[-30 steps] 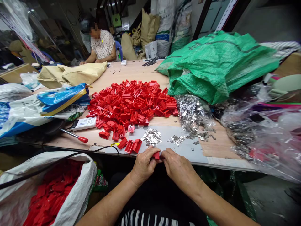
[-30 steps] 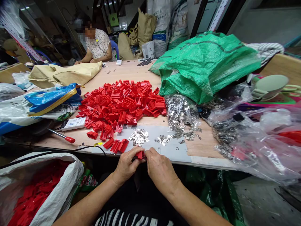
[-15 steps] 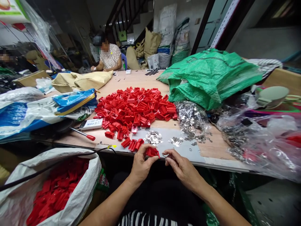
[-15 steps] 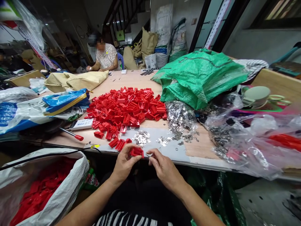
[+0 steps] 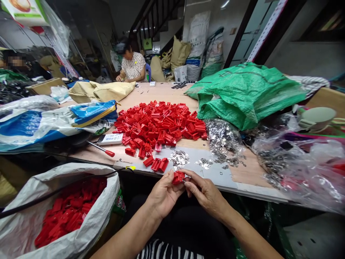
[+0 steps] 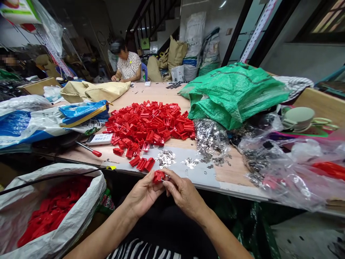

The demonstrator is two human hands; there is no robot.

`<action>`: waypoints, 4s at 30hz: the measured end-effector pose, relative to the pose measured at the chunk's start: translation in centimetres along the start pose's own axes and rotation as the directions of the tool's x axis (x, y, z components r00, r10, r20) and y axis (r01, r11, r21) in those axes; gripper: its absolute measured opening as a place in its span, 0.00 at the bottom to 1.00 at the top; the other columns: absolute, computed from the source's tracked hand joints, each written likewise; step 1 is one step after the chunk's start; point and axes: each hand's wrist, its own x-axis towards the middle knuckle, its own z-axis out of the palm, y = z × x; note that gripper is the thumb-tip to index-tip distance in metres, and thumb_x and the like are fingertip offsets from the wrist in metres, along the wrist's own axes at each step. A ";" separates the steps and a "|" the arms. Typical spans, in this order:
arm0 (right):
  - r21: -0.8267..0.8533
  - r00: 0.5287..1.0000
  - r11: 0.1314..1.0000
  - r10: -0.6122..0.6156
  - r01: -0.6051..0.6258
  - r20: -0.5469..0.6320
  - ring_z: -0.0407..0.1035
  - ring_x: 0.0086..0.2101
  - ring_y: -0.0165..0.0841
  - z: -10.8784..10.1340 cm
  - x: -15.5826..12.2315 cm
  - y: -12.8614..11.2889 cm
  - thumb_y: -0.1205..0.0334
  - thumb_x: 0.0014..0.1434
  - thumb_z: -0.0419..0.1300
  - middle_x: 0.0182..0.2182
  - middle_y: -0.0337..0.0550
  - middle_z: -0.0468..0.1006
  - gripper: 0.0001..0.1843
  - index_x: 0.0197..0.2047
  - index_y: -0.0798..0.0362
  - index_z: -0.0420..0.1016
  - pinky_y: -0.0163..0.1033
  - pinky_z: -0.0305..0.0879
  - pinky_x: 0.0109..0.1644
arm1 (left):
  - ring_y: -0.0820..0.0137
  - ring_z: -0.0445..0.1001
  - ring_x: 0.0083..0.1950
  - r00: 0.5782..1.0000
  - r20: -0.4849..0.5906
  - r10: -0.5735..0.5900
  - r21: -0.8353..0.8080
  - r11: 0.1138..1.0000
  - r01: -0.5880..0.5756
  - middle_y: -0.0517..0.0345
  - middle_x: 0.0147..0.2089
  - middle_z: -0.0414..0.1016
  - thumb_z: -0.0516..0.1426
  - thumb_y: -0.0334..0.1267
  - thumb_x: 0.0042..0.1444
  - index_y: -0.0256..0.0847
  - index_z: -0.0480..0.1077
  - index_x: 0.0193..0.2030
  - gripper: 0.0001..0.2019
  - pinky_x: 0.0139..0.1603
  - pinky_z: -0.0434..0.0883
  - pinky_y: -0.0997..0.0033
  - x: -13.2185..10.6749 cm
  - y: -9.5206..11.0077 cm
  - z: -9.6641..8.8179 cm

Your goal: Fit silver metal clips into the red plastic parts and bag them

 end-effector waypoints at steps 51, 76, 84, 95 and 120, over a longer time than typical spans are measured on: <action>0.548 0.944 0.783 0.327 -0.294 0.039 0.46 0.19 0.24 2.3 0.2 5.4 0.39 0.61 0.52 0.20 0.31 0.56 0.26 0.46 0.53 0.71 0.33 0.40 0.21 | 0.51 0.67 0.59 0.487 0.555 0.674 0.811 -0.569 -0.136 0.43 0.55 0.72 0.62 0.45 0.53 0.42 0.69 0.43 0.14 0.61 0.57 0.40 4.2 4.0 -6.0; 0.584 0.929 0.744 0.367 -0.325 0.049 0.46 0.19 0.23 2.4 -0.1 6.7 0.37 0.60 0.52 0.20 0.31 0.56 0.27 0.46 0.53 0.71 0.33 0.39 0.22 | 0.65 0.72 0.47 0.737 0.432 0.520 0.892 -0.130 -0.432 0.55 0.45 0.73 0.57 0.24 0.48 0.42 0.67 0.38 0.11 0.49 0.70 0.64 -2.3 4.8 -3.0; 0.627 0.926 0.708 0.372 -0.326 0.061 0.44 0.19 0.22 2.5 0.2 7.5 0.38 0.60 0.53 0.20 0.30 0.56 0.26 0.46 0.52 0.70 0.33 0.37 0.22 | 0.59 0.74 0.49 0.965 0.044 0.258 0.997 0.050 -0.059 0.52 0.46 0.75 0.62 0.33 0.45 0.41 0.70 0.35 0.09 0.49 0.72 0.64 -14.6 15.9 -5.8; 0.635 0.920 0.695 0.387 -0.337 0.065 0.44 0.19 0.22 2.5 0.4 7.2 0.38 0.60 0.53 0.20 0.30 0.56 0.26 0.46 0.53 0.69 0.34 0.36 0.22 | 0.49 0.75 0.51 0.821 -0.049 0.569 0.822 -0.444 0.357 0.53 0.49 0.79 0.59 0.54 0.46 0.50 0.78 0.43 0.19 0.54 0.71 0.50 -18.2 20.1 -5.1; 0.621 0.903 0.693 0.425 -0.366 0.058 0.43 0.16 0.22 2.7 0.4 8.1 0.32 0.54 0.54 0.19 0.30 0.59 0.30 0.44 0.52 0.70 0.32 0.37 0.21 | 0.59 0.72 0.47 0.728 0.447 0.520 0.793 -0.606 -0.054 0.47 0.44 0.72 0.56 0.23 0.54 0.38 0.68 0.51 0.17 0.50 0.69 0.57 8.3 6.5 -3.3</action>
